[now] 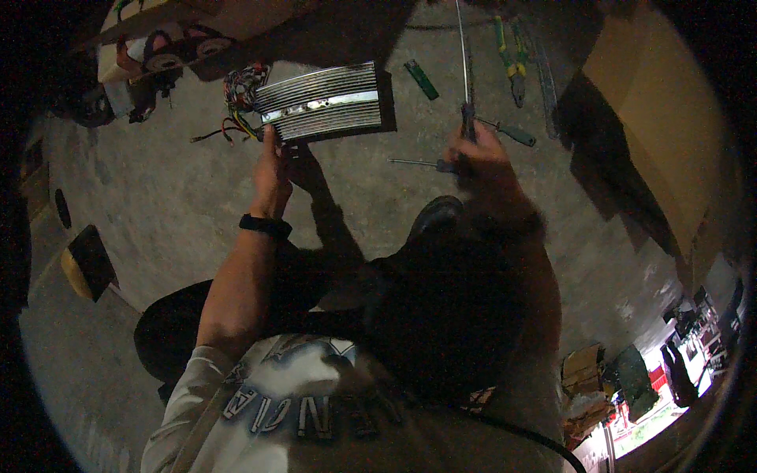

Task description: Repairing and inspecting internal motorcycle electronic and motor components.

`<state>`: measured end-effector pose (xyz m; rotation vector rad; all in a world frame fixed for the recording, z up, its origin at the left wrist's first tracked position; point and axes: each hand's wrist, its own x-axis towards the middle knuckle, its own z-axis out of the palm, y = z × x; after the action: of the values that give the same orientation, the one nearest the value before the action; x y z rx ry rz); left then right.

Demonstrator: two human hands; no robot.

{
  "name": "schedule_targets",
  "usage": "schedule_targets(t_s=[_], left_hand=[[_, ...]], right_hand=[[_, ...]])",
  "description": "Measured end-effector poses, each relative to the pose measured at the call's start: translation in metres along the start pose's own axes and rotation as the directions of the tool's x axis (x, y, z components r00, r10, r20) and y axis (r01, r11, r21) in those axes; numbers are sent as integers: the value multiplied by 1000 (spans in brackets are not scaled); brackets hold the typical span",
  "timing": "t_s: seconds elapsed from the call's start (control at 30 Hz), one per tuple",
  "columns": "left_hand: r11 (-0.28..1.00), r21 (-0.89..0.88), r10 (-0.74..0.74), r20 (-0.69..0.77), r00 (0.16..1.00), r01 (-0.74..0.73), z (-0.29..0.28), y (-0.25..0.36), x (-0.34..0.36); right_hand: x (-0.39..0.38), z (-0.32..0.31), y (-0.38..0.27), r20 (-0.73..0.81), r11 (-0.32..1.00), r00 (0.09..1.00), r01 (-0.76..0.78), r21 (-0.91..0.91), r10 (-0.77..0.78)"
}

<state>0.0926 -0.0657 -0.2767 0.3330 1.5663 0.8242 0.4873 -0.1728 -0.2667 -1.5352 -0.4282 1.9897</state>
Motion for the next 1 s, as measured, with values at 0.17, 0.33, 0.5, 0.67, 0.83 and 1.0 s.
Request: schedule_targets(t_s=[0.17,0.33,0.5,0.67,0.83,1.0], left_hand=[[998,62,30,-178,984,-19,-2,-3,7],[975,117,213,-225,951,-191,-5,-3,14],[945,199,300,-197,934,-261,-7,-6,18],[963,146,249,-160,955,-227,-6,-6,16],[980,69,193,-87,977,-187,-10,0,13],[990,-123,76,10,997,-74,-6,5,4]], right_hand=[[41,78,-53,-120,962,961,261,78,-251],[73,98,-57,-27,954,958,286,92,-284],[76,99,-51,-77,953,973,227,200,-216],[65,100,-40,-81,971,985,164,172,-152],[32,118,-76,-126,992,992,42,119,-27],[55,107,-52,-109,974,988,127,188,-108]])
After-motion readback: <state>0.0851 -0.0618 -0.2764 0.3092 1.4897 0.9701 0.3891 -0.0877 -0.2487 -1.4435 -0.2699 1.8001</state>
